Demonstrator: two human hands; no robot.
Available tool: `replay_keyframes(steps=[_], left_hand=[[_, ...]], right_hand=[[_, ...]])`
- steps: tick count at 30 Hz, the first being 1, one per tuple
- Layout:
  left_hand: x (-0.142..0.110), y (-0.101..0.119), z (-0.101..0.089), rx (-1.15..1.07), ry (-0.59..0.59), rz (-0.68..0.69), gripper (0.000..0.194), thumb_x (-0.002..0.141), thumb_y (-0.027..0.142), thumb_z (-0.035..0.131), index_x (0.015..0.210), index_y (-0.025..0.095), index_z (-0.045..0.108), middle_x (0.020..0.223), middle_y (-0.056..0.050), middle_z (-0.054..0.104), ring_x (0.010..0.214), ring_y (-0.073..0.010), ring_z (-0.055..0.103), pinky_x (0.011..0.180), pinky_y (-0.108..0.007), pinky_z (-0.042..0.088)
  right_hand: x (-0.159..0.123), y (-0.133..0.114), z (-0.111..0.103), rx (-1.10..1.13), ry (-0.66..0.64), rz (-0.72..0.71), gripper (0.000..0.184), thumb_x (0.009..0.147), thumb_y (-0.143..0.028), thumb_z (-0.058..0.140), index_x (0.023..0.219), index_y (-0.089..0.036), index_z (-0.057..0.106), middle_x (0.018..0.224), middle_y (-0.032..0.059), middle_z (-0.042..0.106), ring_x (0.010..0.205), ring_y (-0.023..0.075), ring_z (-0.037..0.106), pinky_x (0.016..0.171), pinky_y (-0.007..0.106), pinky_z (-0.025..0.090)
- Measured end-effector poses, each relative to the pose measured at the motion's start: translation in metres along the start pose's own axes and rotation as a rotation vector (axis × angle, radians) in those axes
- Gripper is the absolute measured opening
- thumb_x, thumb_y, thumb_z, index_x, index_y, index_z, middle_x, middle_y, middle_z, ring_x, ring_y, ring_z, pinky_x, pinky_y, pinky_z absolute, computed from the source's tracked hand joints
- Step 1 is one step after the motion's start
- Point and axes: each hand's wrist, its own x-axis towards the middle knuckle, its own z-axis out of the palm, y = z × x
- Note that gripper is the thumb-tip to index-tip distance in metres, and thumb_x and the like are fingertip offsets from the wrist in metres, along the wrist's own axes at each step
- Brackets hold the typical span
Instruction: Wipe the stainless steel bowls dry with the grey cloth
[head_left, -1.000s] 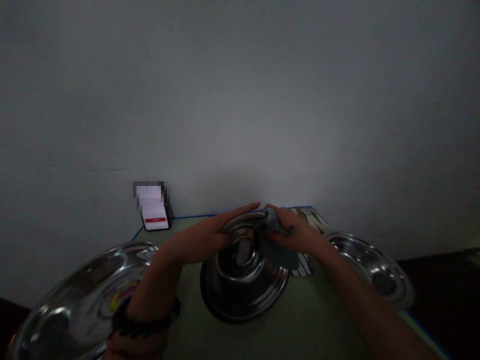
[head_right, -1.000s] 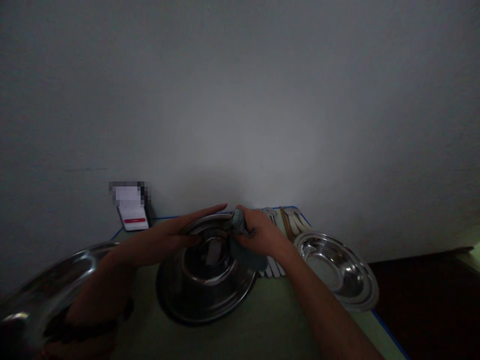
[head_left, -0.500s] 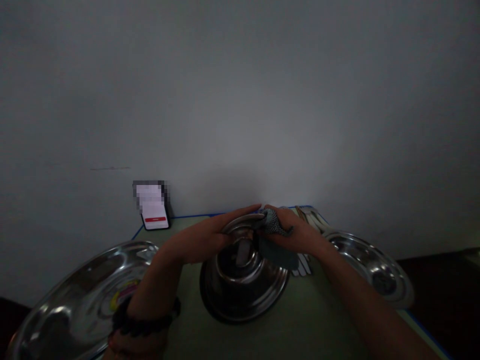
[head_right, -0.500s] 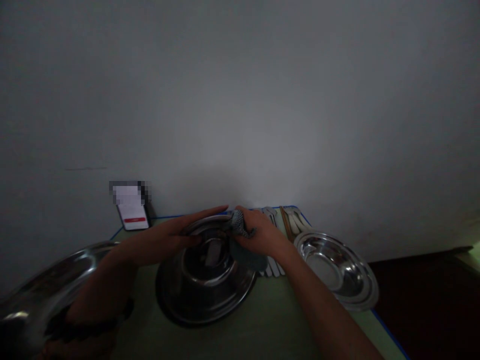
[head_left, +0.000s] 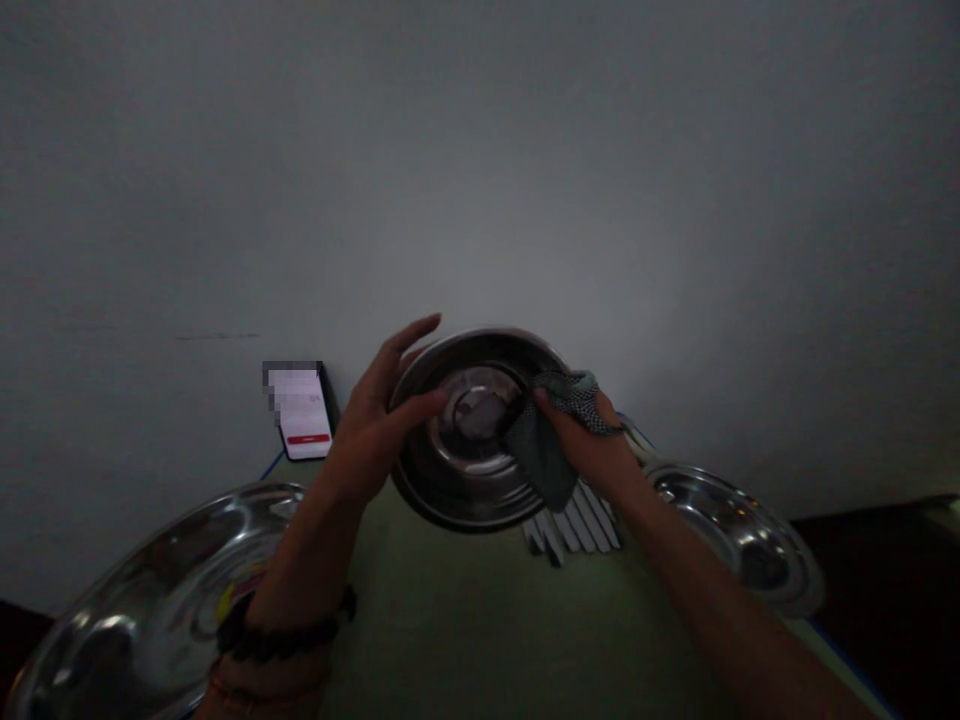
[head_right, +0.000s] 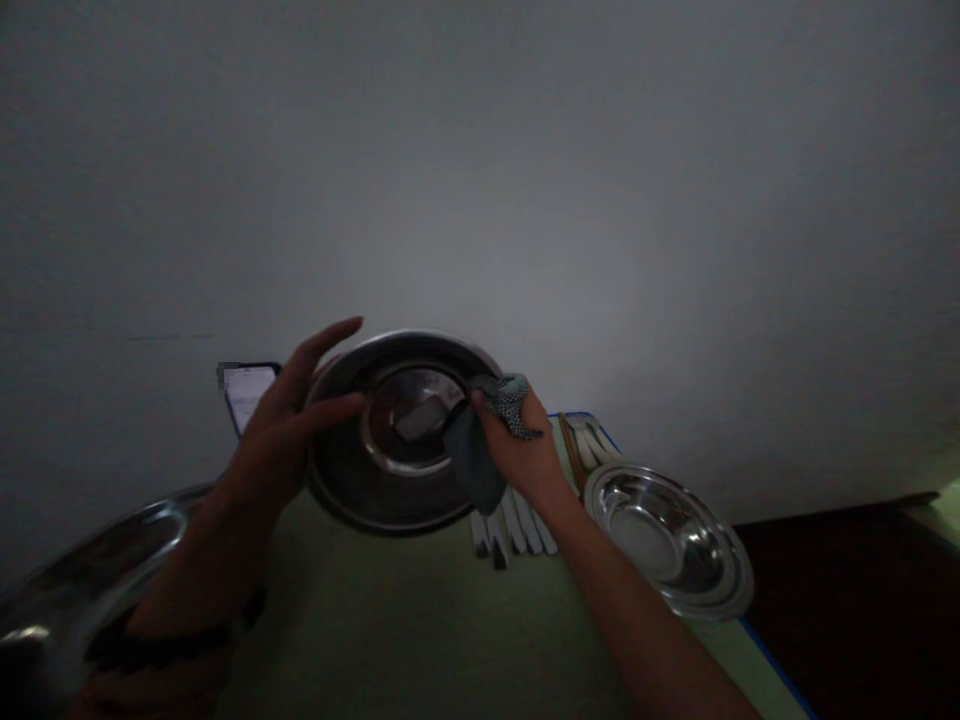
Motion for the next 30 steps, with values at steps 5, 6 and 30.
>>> replay_keyframes(steps=[5, 6, 30], left_hand=[[-0.001, 0.0, 0.004, 0.044, 0.085, 0.134, 0.071, 0.079, 0.026, 0.064, 0.142, 0.031, 0.033, 0.139, -0.002, 0.052, 0.126, -0.0267, 0.049, 0.108, -0.04, 0.038], [0.0, 0.001, 0.005, 0.059, 0.092, 0.132, 0.07, 0.078, 0.023, 0.064, 0.141, 0.031, 0.034, 0.139, -0.001, 0.052, 0.126, -0.0262, 0.048, 0.11, -0.04, 0.036], [0.001, -0.011, -0.001, -0.134, -0.056, 0.175, 0.093, 0.07, 0.011, 0.069, 0.147, 0.039, 0.024, 0.15, 0.003, 0.039, 0.138, -0.0296, 0.033, 0.116, -0.044, 0.022]], right_hand=[[-0.002, 0.007, 0.012, 0.128, 0.104, 0.203, 0.033, 0.08, -0.053, 0.056, 0.095, -0.023, 0.059, 0.103, 0.0088, 0.069, 0.1, 0.0261, 0.063, 0.087, 0.042, 0.049], [-0.002, 0.01, 0.012, 0.128, 0.093, 0.209, 0.033, 0.08, -0.052, 0.056, 0.095, -0.023, 0.059, 0.105, 0.0089, 0.069, 0.101, 0.026, 0.063, 0.087, 0.042, 0.049], [0.004, 0.019, 0.011, 0.238, -0.052, 0.291, 0.032, 0.072, -0.047, 0.066, 0.091, -0.022, 0.065, 0.099, 0.0058, 0.071, 0.095, 0.0237, 0.064, 0.083, 0.038, 0.049]])
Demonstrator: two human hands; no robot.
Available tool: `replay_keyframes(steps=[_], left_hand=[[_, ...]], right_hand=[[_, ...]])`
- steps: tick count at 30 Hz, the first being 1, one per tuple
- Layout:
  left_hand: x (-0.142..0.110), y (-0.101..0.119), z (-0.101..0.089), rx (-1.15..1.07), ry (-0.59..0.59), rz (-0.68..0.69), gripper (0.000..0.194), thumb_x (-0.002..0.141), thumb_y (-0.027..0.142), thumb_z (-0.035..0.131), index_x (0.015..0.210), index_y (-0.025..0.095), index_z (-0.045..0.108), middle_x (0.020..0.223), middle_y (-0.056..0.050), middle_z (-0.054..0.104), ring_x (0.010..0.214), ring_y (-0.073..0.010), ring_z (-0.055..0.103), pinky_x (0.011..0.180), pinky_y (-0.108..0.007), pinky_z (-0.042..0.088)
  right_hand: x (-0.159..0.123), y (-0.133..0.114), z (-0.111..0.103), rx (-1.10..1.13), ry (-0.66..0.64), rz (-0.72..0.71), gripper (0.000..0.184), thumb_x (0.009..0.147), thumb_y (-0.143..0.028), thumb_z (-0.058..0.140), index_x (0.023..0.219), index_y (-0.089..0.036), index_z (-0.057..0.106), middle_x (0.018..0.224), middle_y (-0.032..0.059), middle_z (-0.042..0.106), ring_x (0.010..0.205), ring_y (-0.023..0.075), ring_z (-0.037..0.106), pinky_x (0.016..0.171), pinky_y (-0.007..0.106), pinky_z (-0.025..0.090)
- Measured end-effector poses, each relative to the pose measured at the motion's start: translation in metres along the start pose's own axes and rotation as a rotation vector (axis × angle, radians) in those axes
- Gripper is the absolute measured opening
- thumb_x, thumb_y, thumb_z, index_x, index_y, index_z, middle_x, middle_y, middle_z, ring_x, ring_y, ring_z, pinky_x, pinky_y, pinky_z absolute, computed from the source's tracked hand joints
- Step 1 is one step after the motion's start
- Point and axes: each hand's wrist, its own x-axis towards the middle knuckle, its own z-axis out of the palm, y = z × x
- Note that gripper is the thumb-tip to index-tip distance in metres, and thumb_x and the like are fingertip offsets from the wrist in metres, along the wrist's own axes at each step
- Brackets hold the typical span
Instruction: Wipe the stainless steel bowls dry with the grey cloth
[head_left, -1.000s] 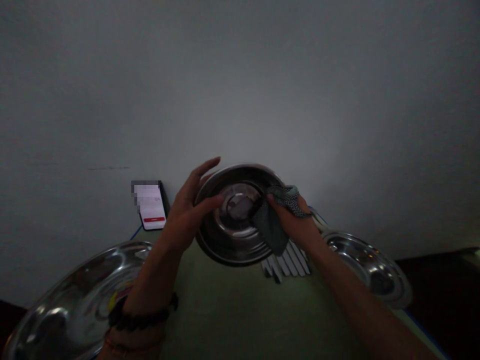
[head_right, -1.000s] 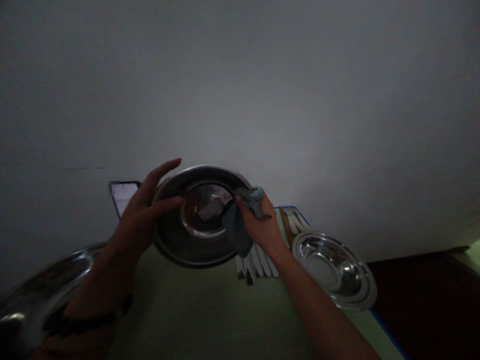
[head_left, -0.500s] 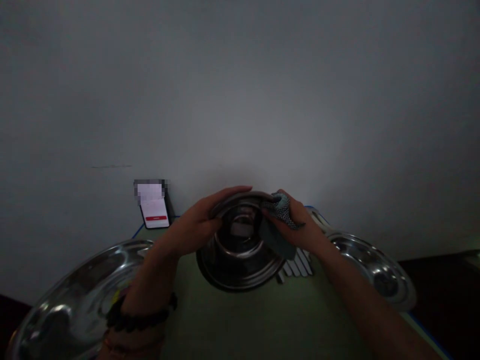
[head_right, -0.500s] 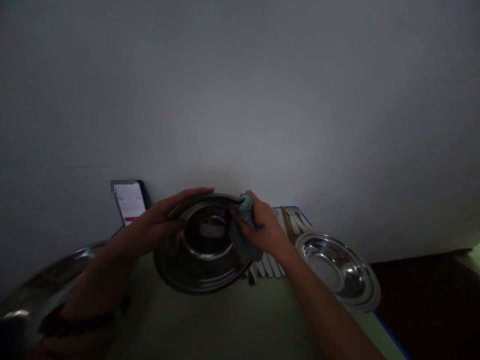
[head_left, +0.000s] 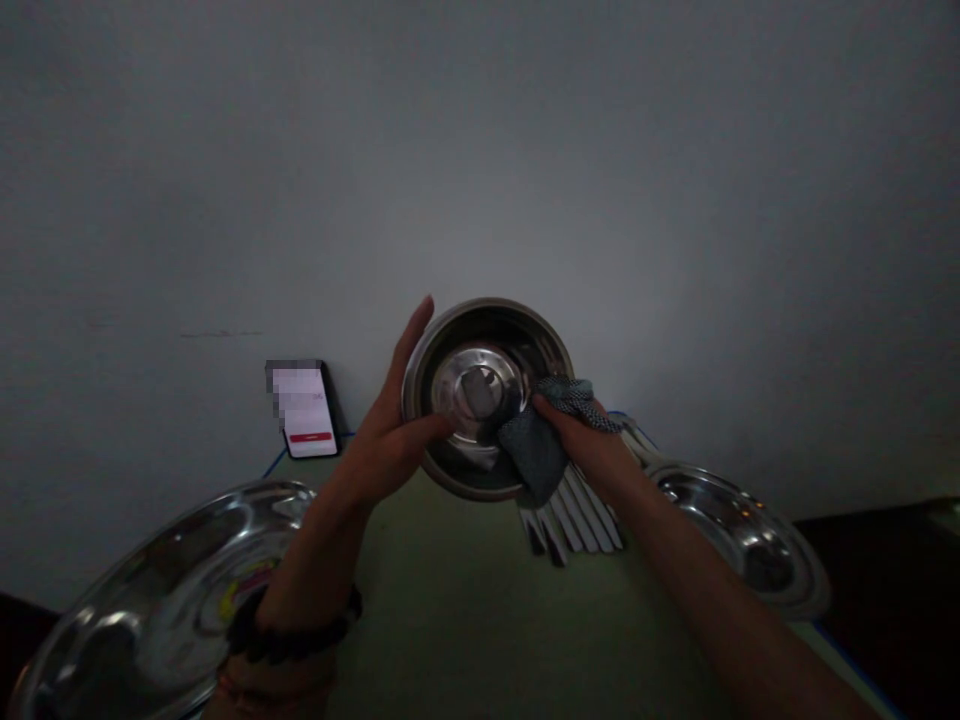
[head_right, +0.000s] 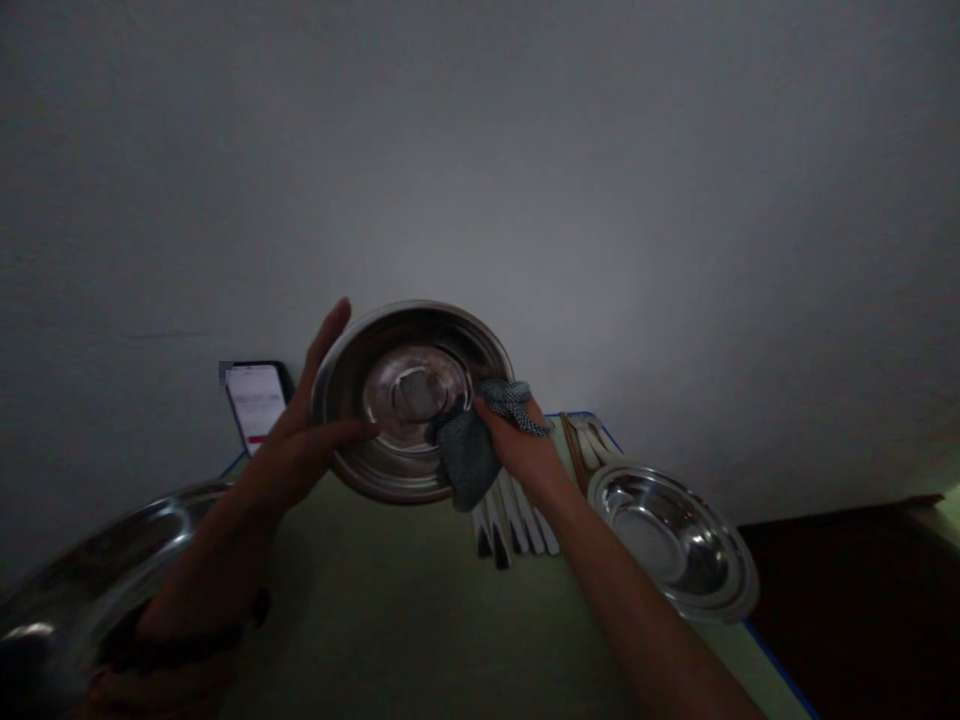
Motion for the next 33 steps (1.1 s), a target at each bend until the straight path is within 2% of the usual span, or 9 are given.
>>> replay_keyframes(steps=[5, 8, 11, 13, 16, 18, 21, 26, 33], left_hand=[[-0.005, 0.012, -0.011, -0.079, -0.377, -0.27, 0.083, 0.073, 0.003, 0.061, 0.144, 0.037, 0.035, 0.143, 0.001, 0.05, 0.13, -0.028, 0.046, 0.109, -0.042, 0.036], [-0.007, 0.015, -0.012, -0.087, -0.484, -0.318, 0.078, 0.076, 0.002, 0.058, 0.143, 0.036, 0.037, 0.141, 0.0, 0.052, 0.127, -0.0266, 0.049, 0.108, -0.043, 0.038], [-0.005, 0.014, -0.009, -0.071, -0.463, -0.324, 0.073, 0.08, 0.009, 0.059, 0.144, 0.036, 0.035, 0.141, -0.001, 0.052, 0.127, -0.0275, 0.049, 0.109, -0.044, 0.036], [-0.003, 0.013, -0.006, -0.002, -0.374, -0.313, 0.069, 0.084, 0.018, 0.059, 0.145, 0.034, 0.032, 0.144, -0.001, 0.048, 0.13, -0.0282, 0.046, 0.111, -0.044, 0.033], [0.0, 0.011, -0.002, 0.123, -0.195, -0.217, 0.074, 0.085, 0.026, 0.062, 0.148, 0.032, 0.024, 0.152, 0.0, 0.037, 0.138, -0.0282, 0.034, 0.115, -0.043, 0.025], [0.0, 0.009, -0.001, 0.124, -0.14, -0.135, 0.084, 0.082, 0.026, 0.066, 0.149, 0.035, 0.017, 0.154, 0.002, 0.034, 0.14, -0.0275, 0.03, 0.117, -0.043, 0.021], [0.0, 0.005, 0.0, 0.051, -0.099, -0.076, 0.09, 0.08, 0.022, 0.067, 0.149, 0.041, 0.012, 0.152, 0.004, 0.036, 0.138, -0.0263, 0.034, 0.117, -0.044, 0.021], [-0.002, 0.005, -0.002, -0.006, -0.053, -0.07, 0.081, 0.078, 0.018, 0.069, 0.145, 0.039, 0.029, 0.15, 0.004, 0.041, 0.135, -0.0275, 0.039, 0.115, -0.042, 0.028], [-0.003, 0.012, -0.004, -0.096, -0.248, -0.239, 0.068, 0.078, 0.011, 0.067, 0.136, 0.039, 0.046, 0.144, 0.005, 0.049, 0.13, -0.024, 0.046, 0.111, -0.035, 0.035]], right_hand=[[-0.001, -0.015, -0.018, -0.341, -0.168, -0.377, 0.02, 0.071, -0.036, 0.067, 0.077, -0.021, 0.056, 0.075, 0.002, 0.064, 0.071, 0.0183, 0.059, 0.068, 0.032, 0.045], [-0.001, -0.018, -0.021, -0.431, -0.277, -0.462, 0.017, 0.074, -0.033, 0.064, 0.078, -0.021, 0.052, 0.074, 0.0021, 0.062, 0.068, 0.0172, 0.057, 0.064, 0.03, 0.043], [-0.001, -0.015, -0.019, -0.396, -0.252, -0.469, 0.016, 0.075, -0.033, 0.063, 0.08, -0.021, 0.053, 0.077, 0.0028, 0.063, 0.071, 0.0176, 0.058, 0.066, 0.031, 0.045], [0.0, -0.011, -0.017, -0.345, -0.165, -0.443, 0.019, 0.074, -0.035, 0.065, 0.081, -0.021, 0.056, 0.079, 0.0035, 0.065, 0.074, 0.0185, 0.059, 0.07, 0.032, 0.046], [0.001, -0.003, -0.014, -0.197, 0.013, -0.304, 0.027, 0.075, -0.044, 0.065, 0.084, -0.019, 0.062, 0.084, 0.0058, 0.069, 0.079, 0.0214, 0.063, 0.074, 0.036, 0.049], [0.002, 0.0, -0.011, -0.088, 0.094, -0.184, 0.033, 0.075, -0.05, 0.064, 0.088, -0.019, 0.064, 0.087, 0.0071, 0.071, 0.082, 0.0235, 0.065, 0.075, 0.038, 0.05], [0.001, 0.0, -0.007, -0.025, 0.1, -0.089, 0.037, 0.074, -0.052, 0.065, 0.09, -0.019, 0.066, 0.09, 0.0079, 0.072, 0.086, 0.0255, 0.066, 0.077, 0.04, 0.05], [0.0, -0.012, -0.01, -0.155, 0.036, -0.168, 0.03, 0.074, -0.047, 0.067, 0.086, -0.019, 0.066, 0.088, 0.0066, 0.071, 0.083, 0.0241, 0.065, 0.076, 0.038, 0.049], [0.001, -0.017, -0.024, -0.333, -0.065, -0.417, 0.02, 0.076, -0.034, 0.065, 0.079, -0.021, 0.05, 0.07, -0.0023, 0.056, 0.065, 0.0139, 0.052, 0.061, 0.028, 0.041]])
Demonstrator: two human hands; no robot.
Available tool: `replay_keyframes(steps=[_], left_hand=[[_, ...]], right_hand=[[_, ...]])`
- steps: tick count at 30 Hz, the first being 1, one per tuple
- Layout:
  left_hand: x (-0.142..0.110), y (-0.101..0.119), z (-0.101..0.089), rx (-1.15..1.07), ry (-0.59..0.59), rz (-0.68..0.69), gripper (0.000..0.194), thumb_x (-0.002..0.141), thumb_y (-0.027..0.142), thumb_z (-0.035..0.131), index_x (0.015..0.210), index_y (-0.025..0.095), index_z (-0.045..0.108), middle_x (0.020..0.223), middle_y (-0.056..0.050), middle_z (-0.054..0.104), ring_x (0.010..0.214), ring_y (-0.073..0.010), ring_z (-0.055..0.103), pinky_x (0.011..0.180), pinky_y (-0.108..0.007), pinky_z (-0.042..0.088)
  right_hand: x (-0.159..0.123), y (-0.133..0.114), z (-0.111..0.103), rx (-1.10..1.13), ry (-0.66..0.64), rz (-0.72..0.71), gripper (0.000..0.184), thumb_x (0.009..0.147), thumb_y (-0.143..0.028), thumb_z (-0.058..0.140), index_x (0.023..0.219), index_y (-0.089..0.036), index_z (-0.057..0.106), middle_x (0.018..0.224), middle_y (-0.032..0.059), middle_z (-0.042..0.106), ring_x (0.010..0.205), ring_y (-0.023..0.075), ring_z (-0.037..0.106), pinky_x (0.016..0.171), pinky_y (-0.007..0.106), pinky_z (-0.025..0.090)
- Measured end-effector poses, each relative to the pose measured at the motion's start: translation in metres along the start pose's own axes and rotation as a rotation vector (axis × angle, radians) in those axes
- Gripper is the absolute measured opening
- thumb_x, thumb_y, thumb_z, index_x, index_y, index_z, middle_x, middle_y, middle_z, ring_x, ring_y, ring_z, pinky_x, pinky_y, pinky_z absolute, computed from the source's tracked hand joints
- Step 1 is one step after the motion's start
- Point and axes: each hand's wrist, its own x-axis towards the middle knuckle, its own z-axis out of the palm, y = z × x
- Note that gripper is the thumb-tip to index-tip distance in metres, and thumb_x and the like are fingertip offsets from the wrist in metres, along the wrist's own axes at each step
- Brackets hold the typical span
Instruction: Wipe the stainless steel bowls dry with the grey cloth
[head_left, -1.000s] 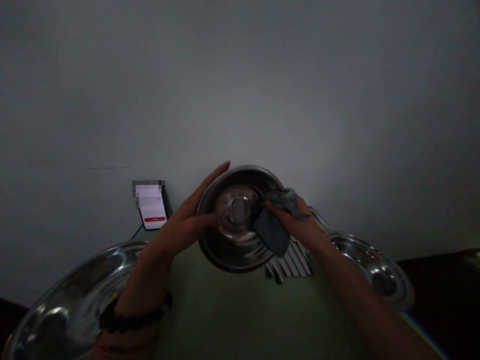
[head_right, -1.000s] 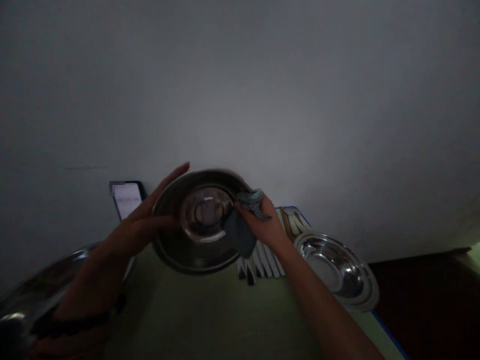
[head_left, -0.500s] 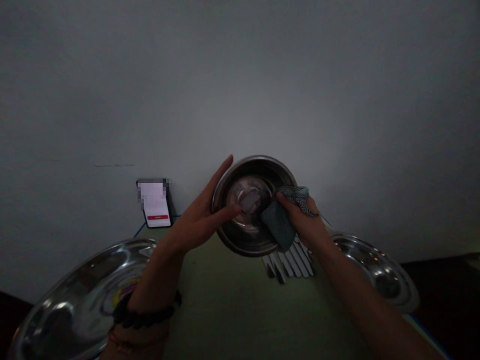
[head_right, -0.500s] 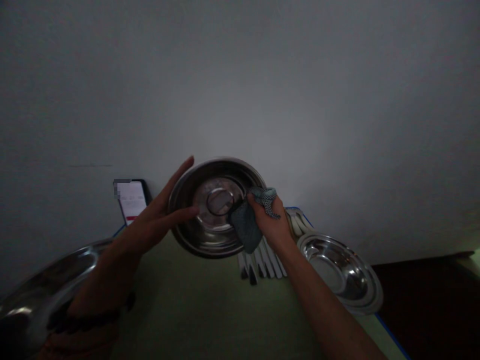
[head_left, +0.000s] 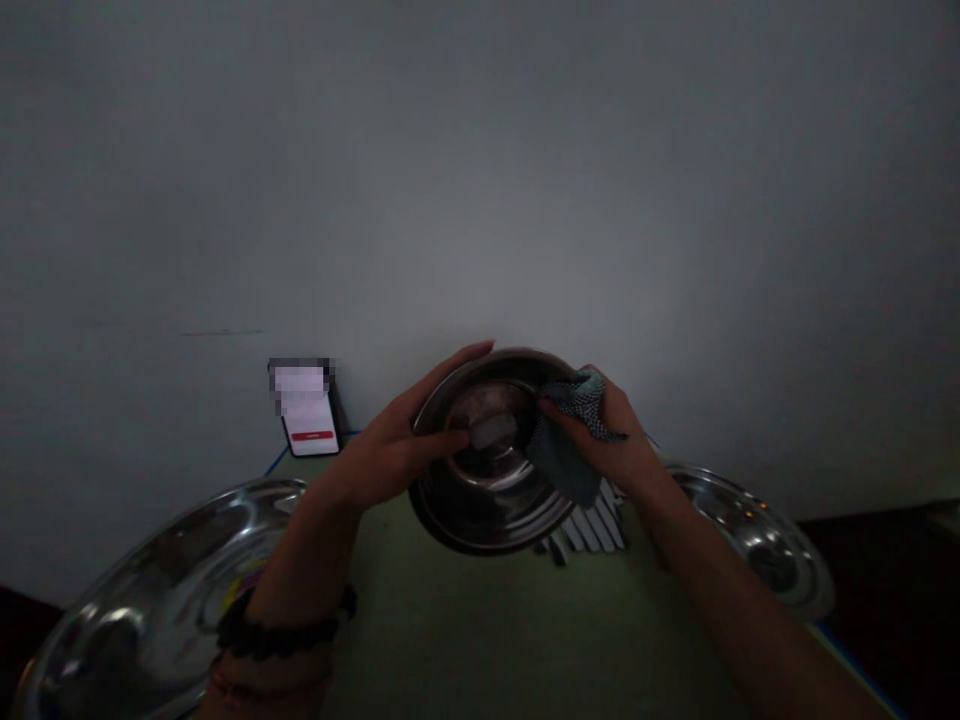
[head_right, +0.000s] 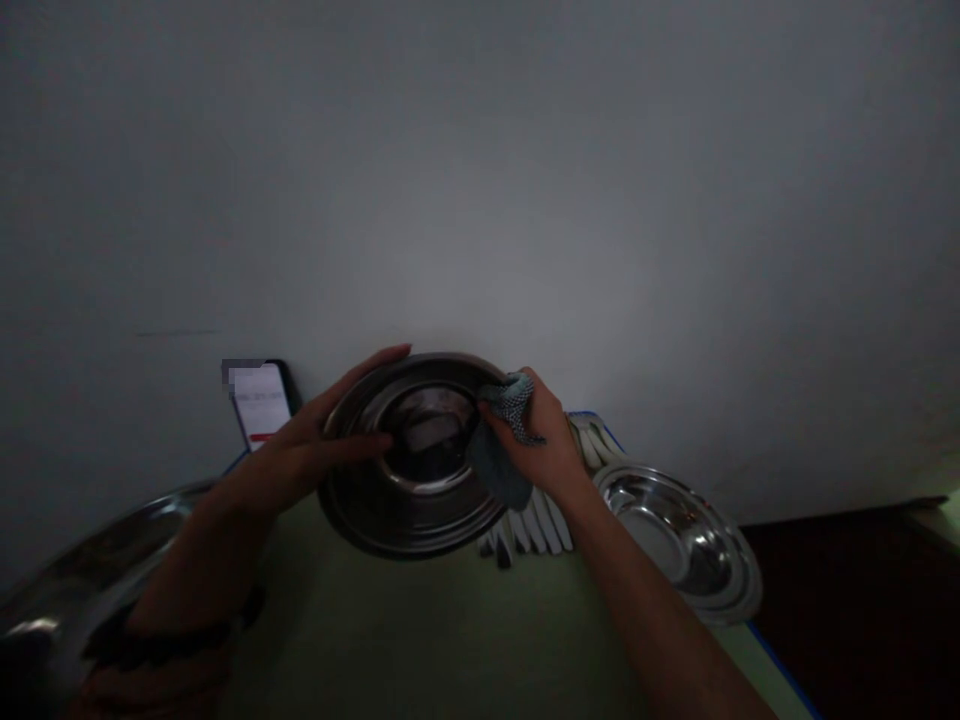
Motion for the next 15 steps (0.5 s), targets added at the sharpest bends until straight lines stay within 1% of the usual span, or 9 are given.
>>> replay_keyframes(steps=[5, 11, 15], left_hand=[[-0.0006, -0.0011, -0.0005, -0.049, -0.001, -0.041, 0.069, 0.077, 0.011, 0.067, 0.137, 0.038, 0.045, 0.144, 0.003, 0.048, 0.129, -0.0247, 0.048, 0.111, -0.038, 0.035], [-0.0018, -0.0007, -0.0004, -0.08, 0.004, -0.096, 0.068, 0.078, 0.013, 0.065, 0.139, 0.034, 0.043, 0.144, -0.001, 0.049, 0.125, -0.0286, 0.051, 0.107, -0.044, 0.039], [-0.0012, -0.0005, -0.001, -0.068, -0.005, -0.11, 0.067, 0.079, 0.014, 0.064, 0.14, 0.034, 0.042, 0.142, -0.003, 0.051, 0.126, -0.0302, 0.05, 0.107, -0.047, 0.039]], right_hand=[[-0.0013, -0.0001, 0.0027, -0.046, -0.018, 0.011, 0.02, 0.076, -0.037, 0.063, 0.077, -0.021, 0.049, 0.07, -0.0014, 0.056, 0.065, 0.0151, 0.051, 0.061, 0.03, 0.04], [-0.002, 0.001, 0.0062, -0.034, -0.06, 0.013, 0.018, 0.076, -0.036, 0.062, 0.08, -0.021, 0.052, 0.075, 0.0013, 0.061, 0.071, 0.0177, 0.055, 0.066, 0.032, 0.042], [-0.0026, 0.0034, 0.0062, -0.031, -0.063, 0.01, 0.016, 0.077, -0.034, 0.062, 0.081, -0.021, 0.053, 0.075, 0.0003, 0.06, 0.071, 0.0167, 0.054, 0.067, 0.031, 0.042]])
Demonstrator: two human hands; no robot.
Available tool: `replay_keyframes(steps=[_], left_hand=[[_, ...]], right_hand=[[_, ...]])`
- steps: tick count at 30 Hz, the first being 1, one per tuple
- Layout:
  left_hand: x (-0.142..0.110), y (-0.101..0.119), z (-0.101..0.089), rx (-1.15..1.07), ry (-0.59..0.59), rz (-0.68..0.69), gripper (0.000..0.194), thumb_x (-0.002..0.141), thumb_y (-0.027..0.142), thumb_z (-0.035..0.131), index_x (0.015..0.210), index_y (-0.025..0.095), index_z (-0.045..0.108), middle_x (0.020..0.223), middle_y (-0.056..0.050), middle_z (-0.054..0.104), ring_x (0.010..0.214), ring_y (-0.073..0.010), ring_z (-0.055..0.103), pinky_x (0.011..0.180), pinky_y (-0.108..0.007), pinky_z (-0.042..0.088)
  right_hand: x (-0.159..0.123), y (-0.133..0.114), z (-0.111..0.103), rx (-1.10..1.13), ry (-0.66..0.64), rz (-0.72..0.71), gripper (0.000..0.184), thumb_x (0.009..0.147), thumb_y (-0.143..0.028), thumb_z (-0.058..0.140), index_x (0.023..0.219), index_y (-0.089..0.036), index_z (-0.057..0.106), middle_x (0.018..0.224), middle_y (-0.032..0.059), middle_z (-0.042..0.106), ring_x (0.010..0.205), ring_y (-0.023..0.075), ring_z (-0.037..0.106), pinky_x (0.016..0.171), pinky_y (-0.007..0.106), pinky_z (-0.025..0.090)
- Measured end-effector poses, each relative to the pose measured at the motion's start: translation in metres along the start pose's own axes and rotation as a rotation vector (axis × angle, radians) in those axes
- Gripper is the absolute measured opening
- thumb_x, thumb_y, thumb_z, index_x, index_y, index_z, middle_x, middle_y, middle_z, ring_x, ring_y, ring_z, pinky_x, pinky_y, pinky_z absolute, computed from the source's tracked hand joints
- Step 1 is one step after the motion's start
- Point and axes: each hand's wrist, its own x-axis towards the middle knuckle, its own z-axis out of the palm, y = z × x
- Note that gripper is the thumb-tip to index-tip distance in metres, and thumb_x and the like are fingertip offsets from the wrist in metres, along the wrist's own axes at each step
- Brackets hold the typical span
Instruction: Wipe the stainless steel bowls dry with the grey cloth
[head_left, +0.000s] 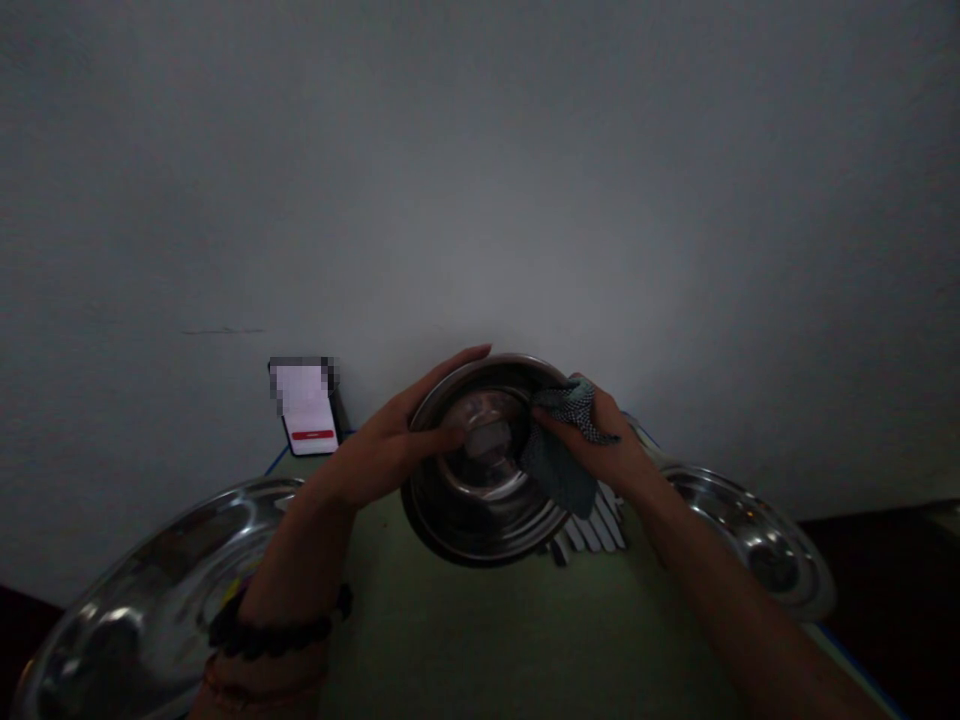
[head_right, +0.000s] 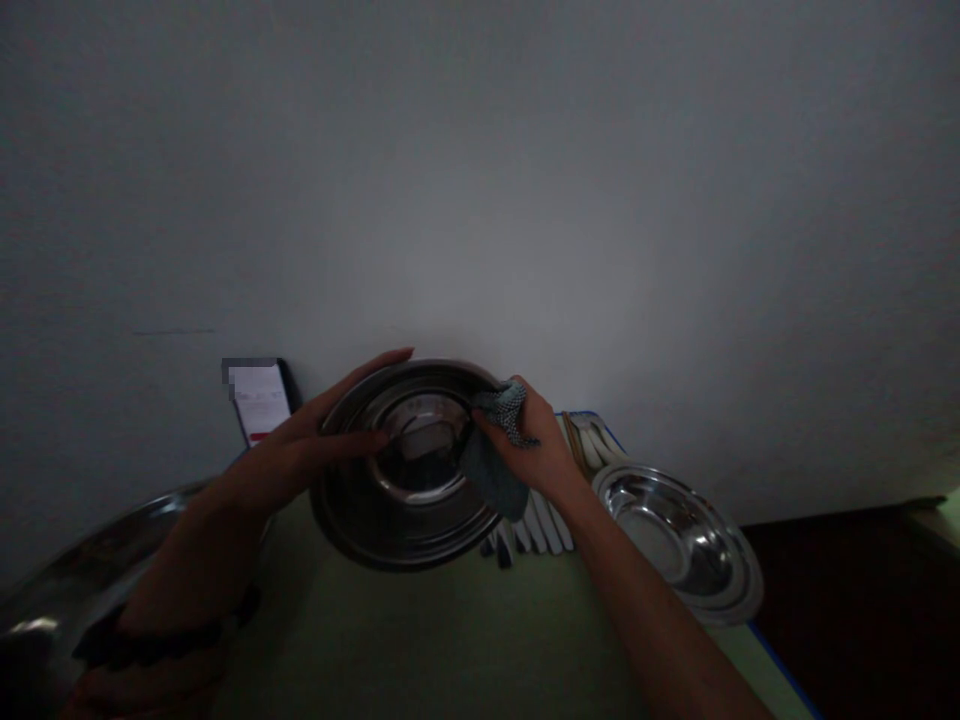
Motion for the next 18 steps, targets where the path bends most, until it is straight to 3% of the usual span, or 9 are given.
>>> replay_keyframes(steps=[8, 14, 18], left_hand=[[0.001, -0.003, -0.001, -0.027, -0.104, -0.003, 0.067, 0.08, 0.009, 0.06, 0.139, 0.036, 0.043, 0.141, 0.0, 0.053, 0.127, -0.0257, 0.049, 0.109, -0.044, 0.035], [0.004, -0.004, 0.005, 0.155, -0.333, -0.109, 0.066, 0.079, 0.008, 0.058, 0.139, 0.032, 0.044, 0.14, -0.001, 0.054, 0.124, -0.0235, 0.052, 0.107, -0.043, 0.037], [0.004, -0.006, 0.006, 0.271, -0.361, -0.199, 0.062, 0.082, 0.02, 0.06, 0.139, 0.035, 0.043, 0.134, -0.001, 0.059, 0.116, -0.0244, 0.058, 0.101, -0.043, 0.043]], right_hand=[[0.001, -0.002, -0.001, -0.007, -0.05, -0.021, 0.019, 0.075, -0.035, 0.061, 0.075, -0.022, 0.047, 0.072, 0.0001, 0.057, 0.068, 0.0159, 0.052, 0.064, 0.029, 0.041], [-0.004, -0.012, 0.002, -0.117, -0.3, -0.098, 0.02, 0.068, -0.023, 0.062, 0.077, -0.023, 0.044, 0.067, -0.0023, 0.055, 0.061, 0.0148, 0.049, 0.057, 0.026, 0.036], [-0.007, -0.013, 0.007, -0.121, -0.402, -0.093, 0.02, 0.066, -0.017, 0.06, 0.076, -0.024, 0.044, 0.066, -0.003, 0.056, 0.061, 0.0145, 0.05, 0.057, 0.026, 0.035]])
